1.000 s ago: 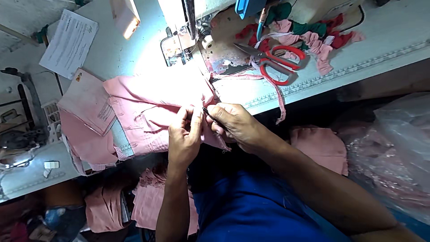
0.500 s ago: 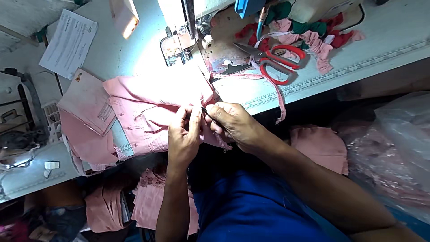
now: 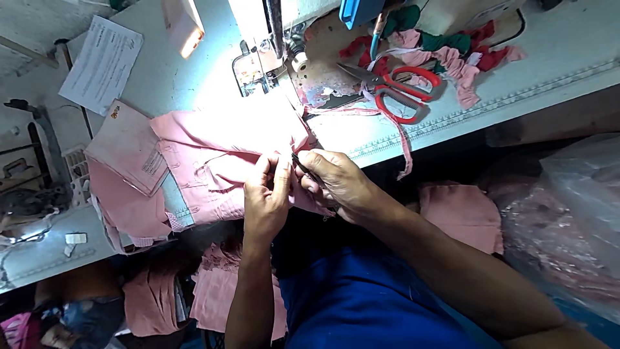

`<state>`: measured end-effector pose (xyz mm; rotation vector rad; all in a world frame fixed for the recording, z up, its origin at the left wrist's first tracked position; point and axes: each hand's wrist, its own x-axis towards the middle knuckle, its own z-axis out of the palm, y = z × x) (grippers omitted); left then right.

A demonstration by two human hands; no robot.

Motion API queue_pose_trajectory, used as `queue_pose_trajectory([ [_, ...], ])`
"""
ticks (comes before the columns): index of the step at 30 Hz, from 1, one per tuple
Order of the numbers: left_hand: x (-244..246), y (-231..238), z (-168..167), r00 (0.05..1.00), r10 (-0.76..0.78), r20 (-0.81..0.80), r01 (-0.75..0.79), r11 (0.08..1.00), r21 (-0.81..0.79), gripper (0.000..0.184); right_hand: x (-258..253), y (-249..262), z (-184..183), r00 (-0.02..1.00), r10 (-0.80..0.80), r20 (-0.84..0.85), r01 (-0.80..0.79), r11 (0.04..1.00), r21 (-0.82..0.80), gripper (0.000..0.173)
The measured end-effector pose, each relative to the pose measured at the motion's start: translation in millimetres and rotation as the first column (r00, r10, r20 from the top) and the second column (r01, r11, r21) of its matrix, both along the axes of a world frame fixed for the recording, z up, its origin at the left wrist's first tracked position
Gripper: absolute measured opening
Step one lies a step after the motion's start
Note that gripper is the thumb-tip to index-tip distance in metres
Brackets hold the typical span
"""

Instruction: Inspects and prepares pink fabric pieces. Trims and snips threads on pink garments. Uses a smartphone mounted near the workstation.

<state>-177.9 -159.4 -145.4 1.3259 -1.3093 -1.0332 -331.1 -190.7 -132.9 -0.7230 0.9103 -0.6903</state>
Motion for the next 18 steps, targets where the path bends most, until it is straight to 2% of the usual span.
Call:
queue_pose_trajectory([
  [4, -0.6, -0.4, 1.2, 1.000, 0.001, 0.007, -0.001, 1.000, -0.004, 0.017, 1.2, 0.7, 2.4, 1.000, -0.019, -0.010, 0.019, 1.000, -0.002, 0.034],
  [8, -1.3, -0.7, 1.0, 1.000, -0.001, 0.028, 0.002, 1.000, -0.010, 0.018, 2.8, 2.5, 0.3, 0.995, -0.041, -0.092, 0.032, 0.995, -0.096, 0.032],
  [14, -1.6, -1.7, 0.0, 1.000, 0.003, -0.003, -0.003, 1.000, -0.031, 0.016, 4.2, 2.4, 3.6, 0.995, -0.057, 0.088, 0.049, 0.994, 0.094, 0.035],
  [18, -1.3, -0.8, 0.5, 1.000, 0.004, 0.015, -0.004, 1.000, -0.028, 0.015, 3.0, 1.0, 5.3, 0.996, -0.041, 0.078, 0.033, 0.994, 0.107, 0.035],
])
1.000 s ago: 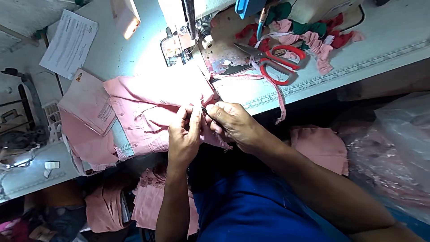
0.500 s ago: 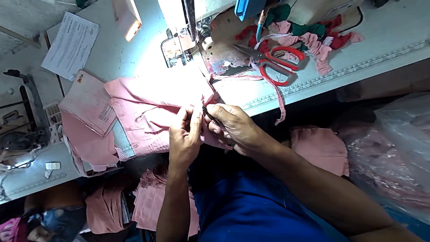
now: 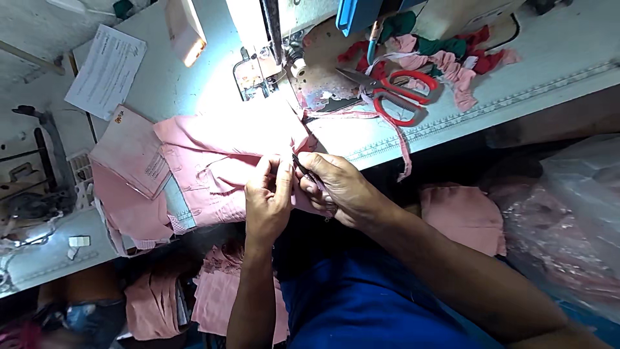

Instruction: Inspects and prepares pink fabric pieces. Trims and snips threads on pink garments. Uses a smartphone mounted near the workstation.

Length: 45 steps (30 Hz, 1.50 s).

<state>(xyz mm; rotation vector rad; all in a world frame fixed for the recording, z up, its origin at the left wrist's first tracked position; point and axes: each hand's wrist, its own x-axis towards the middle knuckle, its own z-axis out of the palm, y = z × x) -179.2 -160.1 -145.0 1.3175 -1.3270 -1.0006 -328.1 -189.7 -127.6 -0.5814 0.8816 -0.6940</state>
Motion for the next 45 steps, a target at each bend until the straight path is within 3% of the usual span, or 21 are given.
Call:
queue_pose_trajectory([
  [6, 0.3, 0.5, -1.3, 0.999, -0.002, 0.035, 0.002, 1.000, 0.009, 0.015, 1.8, 1.3, -2.7, 0.997, -0.030, -0.066, 0.026, 0.998, -0.053, 0.032],
  [16, 3.7, -0.9, -5.4, 0.999, -0.040, -0.013, 0.039, 0.999, -0.026, 0.014, -2.0, -1.3, -2.1, 0.993, 0.012, 0.115, -0.022, 0.996, 0.088, 0.036],
  [22, 2.9, -0.6, -6.4, 0.999, -0.042, -0.028, 0.041, 0.998, -0.039, 0.013, -0.4, 1.5, -4.6, 1.000, -0.016, 0.020, 0.016, 1.000, -0.011, 0.032],
  [32, 3.1, -0.3, -7.1, 0.995, -0.048, -0.087, 0.044, 0.998, -0.041, 0.012, -4.1, 0.5, -4.8, 0.997, -0.004, 0.073, 0.004, 1.000, -0.003, 0.035],
  [45, 3.7, 1.6, -9.8, 0.999, -0.032, -0.038, 0.031, 0.999, -0.033, 0.014, -6.0, -4.6, -2.1, 0.999, 0.040, -0.037, -0.043, 0.997, -0.058, 0.033],
])
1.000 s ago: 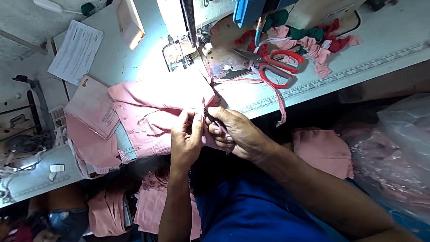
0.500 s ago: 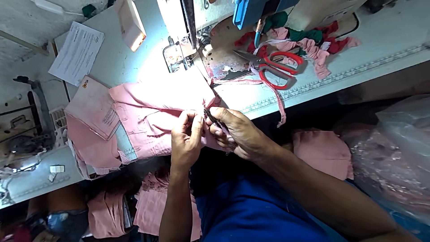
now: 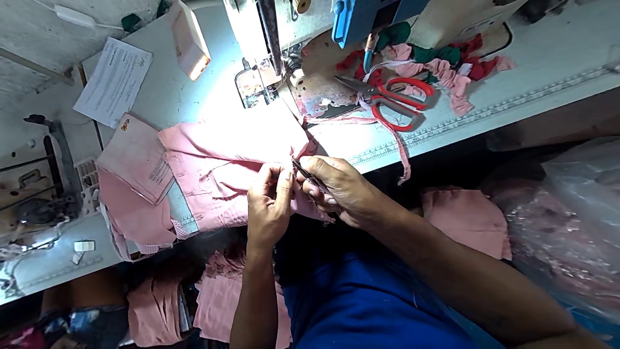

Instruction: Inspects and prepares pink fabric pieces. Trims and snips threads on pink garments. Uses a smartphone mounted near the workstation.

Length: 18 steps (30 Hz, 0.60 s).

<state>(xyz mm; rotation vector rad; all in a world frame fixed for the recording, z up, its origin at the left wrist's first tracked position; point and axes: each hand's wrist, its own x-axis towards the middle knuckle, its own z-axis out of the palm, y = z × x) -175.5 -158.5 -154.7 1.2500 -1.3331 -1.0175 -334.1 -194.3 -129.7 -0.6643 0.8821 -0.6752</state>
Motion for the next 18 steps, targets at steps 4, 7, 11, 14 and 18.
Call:
queue_pose_trajectory([
  [4, 0.9, -2.5, 2.4, 1.000, -0.002, 0.009, 0.002, 1.000, 0.001, 0.014, -1.1, -1.6, -3.2, 0.993, -0.005, 0.115, 0.004, 1.000, 0.014, 0.037],
  [7, 2.2, -2.9, 3.7, 1.000, 0.021, 0.018, -0.021, 1.000, 0.007, 0.014, -8.0, -1.5, -6.5, 0.997, 0.062, -0.049, -0.067, 0.990, -0.127, 0.034],
  [11, 5.4, -2.4, 2.0, 0.999, 0.043, 0.004, -0.043, 0.999, -0.016, 0.014, -7.3, -0.3, -12.4, 0.817, -0.210, -0.537, -0.158, 0.815, -0.558, 0.029],
  [14, 6.3, -5.9, 0.4, 1.000, -0.002, -0.025, 0.000, 0.998, -0.056, 0.014, -2.6, -13.4, -18.3, 0.851, -0.195, -0.488, -0.208, 0.728, -0.653, 0.027],
  [18, 24.6, -9.0, 4.0, 0.988, 0.068, 0.137, -0.063, 0.997, -0.043, 0.017, 3.6, -21.5, -8.2, 0.846, -0.119, -0.520, -0.292, 0.712, -0.639, 0.030],
])
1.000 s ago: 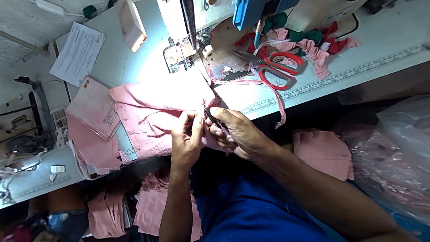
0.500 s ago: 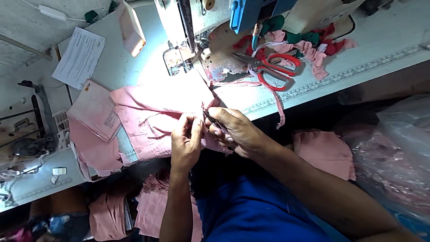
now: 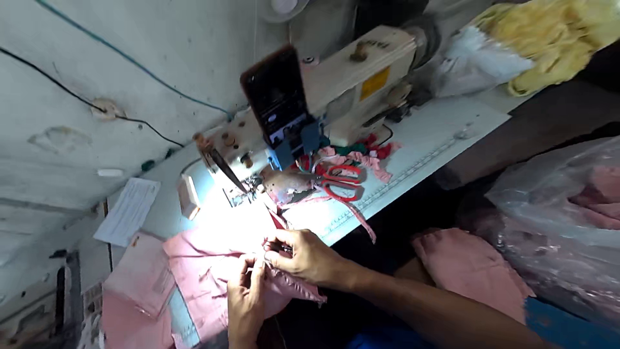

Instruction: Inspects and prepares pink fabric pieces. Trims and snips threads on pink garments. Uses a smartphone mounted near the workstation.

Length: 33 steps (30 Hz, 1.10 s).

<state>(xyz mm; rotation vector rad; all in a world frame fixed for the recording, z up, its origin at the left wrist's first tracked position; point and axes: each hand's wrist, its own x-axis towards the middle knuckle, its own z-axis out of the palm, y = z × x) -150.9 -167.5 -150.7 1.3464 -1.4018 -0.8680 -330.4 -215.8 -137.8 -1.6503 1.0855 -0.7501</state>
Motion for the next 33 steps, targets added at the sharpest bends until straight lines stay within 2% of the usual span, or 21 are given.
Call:
queue_pose_trajectory([
  [2, 10.9, -7.4, 9.7, 0.925, 0.174, 0.336, -0.205, 0.977, 0.058, 0.032, 4.1, 3.0, 4.3, 1.000, 0.008, -0.028, -0.010, 0.999, -0.044, 0.032],
  [3, 15.9, -12.9, 15.8, 0.862, 0.194, 0.468, -0.275, 0.955, 0.110, 0.042, 6.9, 5.2, 5.0, 0.999, 0.025, -0.035, -0.027, 0.997, -0.073, 0.032],
  [4, 21.5, -18.3, 19.6, 0.836, 0.163, 0.524, -0.295, 0.939, 0.178, 0.048, 9.8, 7.2, 5.8, 0.997, 0.061, -0.047, -0.065, 0.994, -0.092, 0.031],
  [5, 26.9, -23.0, 21.8, 0.847, 0.114, 0.520, -0.278, 0.927, 0.250, 0.048, 12.9, 8.5, 7.7, 0.993, 0.104, -0.059, -0.110, 0.988, -0.112, 0.031],
  [7, 33.0, -29.5, 24.3, 0.957, 0.066, 0.281, -0.158, 0.934, 0.320, 0.029, 18.7, 8.4, 13.7, 0.977, 0.194, -0.092, -0.205, 0.969, -0.138, 0.032],
  [8, 35.6, -30.1, 23.3, 0.992, 0.084, 0.096, -0.109, 0.951, 0.290, 0.015, 21.5, 8.0, 16.1, 0.968, 0.227, -0.109, -0.241, 0.960, -0.141, 0.032],
  [9, 36.7, -28.9, 22.6, 0.989, 0.142, -0.031, -0.132, 0.969, 0.209, 0.008, 24.2, 7.7, 19.4, 0.962, 0.249, -0.114, -0.264, 0.954, -0.143, 0.031],
  [10, 37.8, -26.5, 22.8, 0.972, 0.219, -0.082, -0.212, 0.973, 0.093, 0.009, 26.6, 8.2, 23.8, 0.962, 0.253, -0.108, -0.267, 0.951, -0.158, 0.030],
  [11, 38.6, -22.0, 25.6, 0.951, 0.299, -0.073, -0.302, 0.952, -0.040, 0.014, 28.4, 9.7, 29.0, 0.965, 0.244, -0.099, -0.259, 0.949, -0.182, 0.028],
  [13, 29.2, -7.8, 40.9, 0.888, 0.454, -0.071, -0.453, 0.841, -0.297, 0.019, 29.9, 17.4, 39.8, 0.970, 0.223, -0.094, -0.240, 0.938, -0.249, 0.026],
  [15, 12.3, 10.3, 60.5, 0.843, 0.524, -0.126, -0.521, 0.732, -0.440, 0.029, 29.6, 30.0, 45.2, 0.979, 0.189, -0.075, -0.203, 0.900, -0.385, 0.020],
  [17, 0.4, 23.9, 73.8, 0.798, 0.596, -0.085, -0.557, 0.676, -0.482, 0.039, 28.7, 40.7, 44.6, 0.989, 0.142, -0.041, -0.144, 0.866, -0.479, 0.017],
  [19, 5.5, 22.7, 70.4, 0.718, 0.671, 0.183, -0.541, 0.704, -0.459, 0.049, 27.8, 40.4, 37.0, 0.995, 0.073, -0.069, -0.095, 0.904, -0.417, 0.019],
  [21, 17.8, 14.7, 52.2, 0.635, 0.558, 0.534, -0.502, 0.824, -0.263, 0.056, 28.1, 29.8, 23.0, 0.987, 0.018, -0.157, -0.046, 0.984, -0.174, 0.031],
  [23, 20.7, 3.4, 29.0, 0.605, 0.413, 0.681, -0.443, 0.885, -0.144, 0.065, 29.0, 16.3, 4.9, 0.971, -0.016, -0.239, 0.015, 1.000, -0.004, 0.041],
  [24, 16.5, -0.5, 21.1, 0.619, 0.373, 0.691, -0.406, 0.905, -0.125, 0.060, 28.7, 11.7, -1.7, 0.966, -0.028, -0.259, 0.037, 0.999, 0.029, 0.042],
  [25, 11.4, -2.0, 15.1, 0.662, 0.328, 0.673, -0.365, 0.926, -0.093, 0.050, 28.0, 10.7, -5.8, 0.965, -0.043, -0.258, 0.054, 0.998, 0.034, 0.040],
  [27, 4.9, -1.6, 6.8, 0.814, 0.162, 0.558, -0.243, 0.967, 0.074, 0.036, 26.7, 15.7, -10.6, 0.971, -0.091, -0.221, 0.088, 0.996, -0.025, 0.035],
  [29, 7.5, -7.4, 1.4, 0.956, -0.005, 0.293, -0.060, 0.975, 0.213, 0.032, 26.7, 17.1, -12.4, 0.977, -0.118, -0.177, 0.102, 0.990, -0.098, 0.031],
  [31, 9.8, -11.7, -0.5, 0.995, -0.038, 0.088, 0.017, 0.974, 0.226, 0.024, 26.4, 15.9, -16.8, 0.979, -0.117, -0.164, 0.095, 0.986, -0.136, 0.031],
  [33, 9.1, -11.8, -1.2, 0.999, -0.033, 0.008, 0.031, 0.975, 0.220, 0.017, 25.4, 16.6, -16.9, 0.980, -0.113, -0.165, 0.089, 0.985, -0.147, 0.031],
])
